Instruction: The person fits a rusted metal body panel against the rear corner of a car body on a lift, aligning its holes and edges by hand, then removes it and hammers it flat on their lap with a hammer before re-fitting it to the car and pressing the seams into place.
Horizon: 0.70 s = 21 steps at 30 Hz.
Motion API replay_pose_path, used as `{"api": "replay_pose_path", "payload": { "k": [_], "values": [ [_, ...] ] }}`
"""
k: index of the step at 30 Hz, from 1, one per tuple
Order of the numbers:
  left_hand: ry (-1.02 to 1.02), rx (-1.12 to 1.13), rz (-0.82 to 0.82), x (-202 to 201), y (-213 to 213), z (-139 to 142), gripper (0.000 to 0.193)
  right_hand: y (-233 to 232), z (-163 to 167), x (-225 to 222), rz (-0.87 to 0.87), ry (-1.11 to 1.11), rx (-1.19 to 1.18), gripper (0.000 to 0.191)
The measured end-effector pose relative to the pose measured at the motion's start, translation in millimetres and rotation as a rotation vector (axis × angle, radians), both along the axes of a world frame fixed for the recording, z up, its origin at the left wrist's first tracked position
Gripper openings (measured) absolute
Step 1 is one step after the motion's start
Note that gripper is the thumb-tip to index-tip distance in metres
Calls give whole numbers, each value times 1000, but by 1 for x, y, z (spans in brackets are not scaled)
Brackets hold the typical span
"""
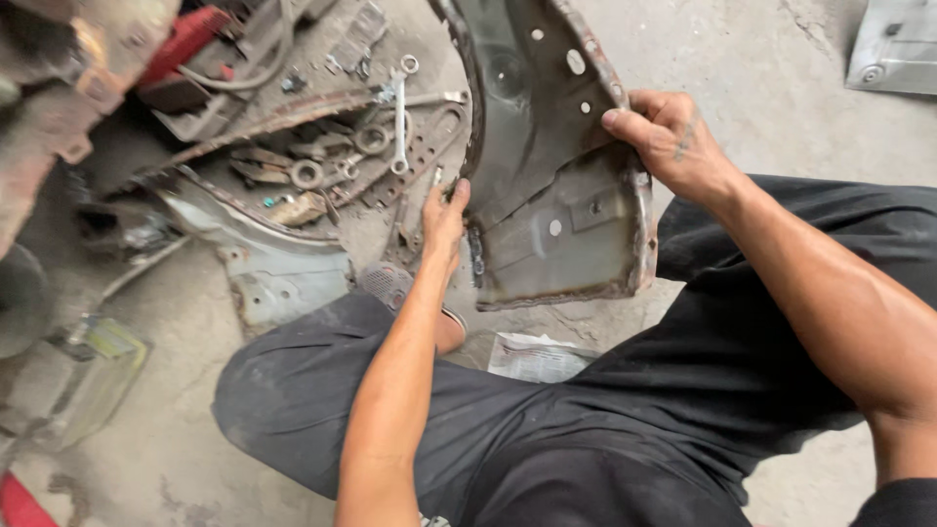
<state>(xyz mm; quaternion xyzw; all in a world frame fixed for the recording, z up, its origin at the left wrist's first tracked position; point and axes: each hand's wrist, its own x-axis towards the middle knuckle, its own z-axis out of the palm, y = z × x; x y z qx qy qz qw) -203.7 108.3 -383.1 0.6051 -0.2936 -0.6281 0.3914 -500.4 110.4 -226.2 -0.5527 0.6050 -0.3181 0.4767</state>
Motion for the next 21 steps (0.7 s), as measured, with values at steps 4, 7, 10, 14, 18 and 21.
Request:
{"api": "replay_pose_path", "payload": {
  "k": [4, 7, 10, 14, 18, 21],
  "values": [
    [52, -189, 148, 9, 3, -5, 41, -8, -25, -17, -27, -338, 200, 33],
    [11, -106, 198, 12, 5, -3, 34, -7, -36, -29, -106, -413, 303, 34],
    [76, -99, 241, 7, 14, -2, 28, -5, -39, -32, -162, -397, 320, 34],
    [44, -105, 302, 3, 24, -3, 24, -5, -37, -27, -167, -388, 334, 36],
    [34, -120, 328, 5, 24, -3, 23, -6, -32, -24, -162, -380, 323, 36],
    [53, -113, 357, 5, 25, -3, 23, -5, -29, -24, -141, -350, 298, 35]
  ]
}}
